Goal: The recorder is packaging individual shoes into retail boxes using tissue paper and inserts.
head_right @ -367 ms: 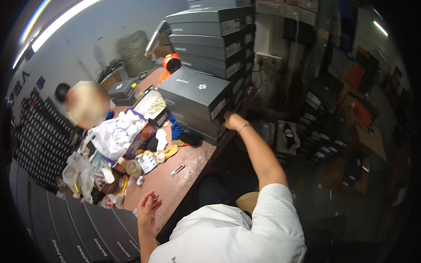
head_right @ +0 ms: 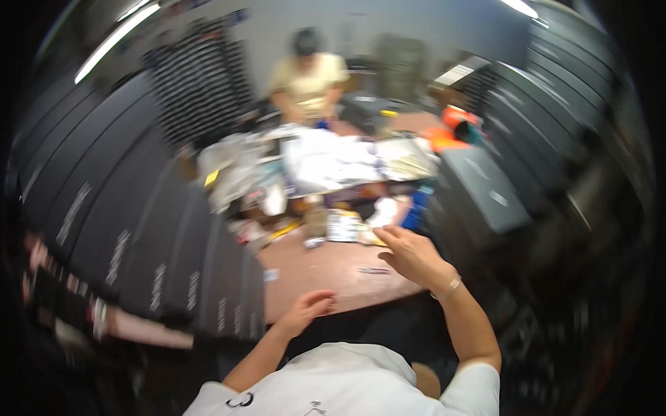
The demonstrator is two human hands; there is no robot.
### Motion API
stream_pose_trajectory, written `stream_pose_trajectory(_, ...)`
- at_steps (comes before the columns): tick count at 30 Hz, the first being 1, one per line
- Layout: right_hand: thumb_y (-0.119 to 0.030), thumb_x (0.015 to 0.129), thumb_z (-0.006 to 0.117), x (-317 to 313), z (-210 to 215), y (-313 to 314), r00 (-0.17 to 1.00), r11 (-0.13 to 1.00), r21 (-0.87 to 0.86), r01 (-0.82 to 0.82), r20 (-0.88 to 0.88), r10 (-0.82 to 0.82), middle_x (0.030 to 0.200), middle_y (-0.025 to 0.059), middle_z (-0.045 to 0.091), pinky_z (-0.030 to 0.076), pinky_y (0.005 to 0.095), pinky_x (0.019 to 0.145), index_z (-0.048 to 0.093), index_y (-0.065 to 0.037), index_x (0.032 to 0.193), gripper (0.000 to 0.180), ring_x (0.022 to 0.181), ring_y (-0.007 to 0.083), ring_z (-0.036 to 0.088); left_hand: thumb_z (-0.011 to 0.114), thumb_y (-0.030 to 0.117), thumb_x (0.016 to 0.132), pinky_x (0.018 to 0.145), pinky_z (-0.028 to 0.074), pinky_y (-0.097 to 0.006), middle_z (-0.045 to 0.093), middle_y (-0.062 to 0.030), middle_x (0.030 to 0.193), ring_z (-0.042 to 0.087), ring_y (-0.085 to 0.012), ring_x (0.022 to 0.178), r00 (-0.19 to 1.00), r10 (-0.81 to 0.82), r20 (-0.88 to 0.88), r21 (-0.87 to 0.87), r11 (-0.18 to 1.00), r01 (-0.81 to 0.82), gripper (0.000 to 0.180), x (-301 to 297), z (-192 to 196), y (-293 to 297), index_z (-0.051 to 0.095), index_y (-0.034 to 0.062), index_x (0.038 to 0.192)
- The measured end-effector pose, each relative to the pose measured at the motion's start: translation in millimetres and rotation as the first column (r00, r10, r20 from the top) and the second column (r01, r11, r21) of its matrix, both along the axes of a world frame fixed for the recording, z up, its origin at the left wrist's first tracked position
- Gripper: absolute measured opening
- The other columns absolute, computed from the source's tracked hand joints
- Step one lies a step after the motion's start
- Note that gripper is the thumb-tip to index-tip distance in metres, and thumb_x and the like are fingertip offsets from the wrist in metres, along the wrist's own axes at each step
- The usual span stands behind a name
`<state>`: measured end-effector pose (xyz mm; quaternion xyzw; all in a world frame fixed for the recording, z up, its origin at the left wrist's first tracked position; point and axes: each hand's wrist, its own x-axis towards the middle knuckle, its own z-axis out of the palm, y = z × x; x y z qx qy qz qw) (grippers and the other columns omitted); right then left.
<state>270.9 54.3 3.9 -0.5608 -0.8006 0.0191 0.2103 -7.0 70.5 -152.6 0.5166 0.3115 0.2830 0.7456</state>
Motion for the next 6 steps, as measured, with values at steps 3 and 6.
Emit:
stream_pose_trajectory(3,-0.014,0.074,0.074,-83.4,96.5,18.3,0.923,0.863,0.369,-0.346,-0.031,0.383,0.13,0.0169,0.05,0.051,0.0391,0.081,0.051,-0.011,0.131,0.062,0.103,0.032,0.059,0.058,0.02,0.095,0.092,0.047,-0.027,0.06,-0.0078,0.113,0.058,-0.014,0.103,0.999,0.029,-0.042,0.161,0.987,-0.022,0.037,5.0,18.7,-6.0,0.053,0.0,0.126)
stream_pose_trajectory(6,-0.02,0.069,0.076,-169.4,183.5,20.2,0.707,0.412,0.667,-0.621,0.25,0.661,0.134,0.0168,0.047,0.05,0.042,0.087,0.053,-0.013,0.131,0.067,0.111,0.0365,0.054,0.058,0.019,0.094,0.095,0.044,-0.027,0.059,-0.0088,0.118,0.056,-0.0137,0.108,0.982,0.15,-0.113,0.359,0.928,-0.101,0.039,-7.7,49.5,-19.4,0.052,-0.0002,0.128)
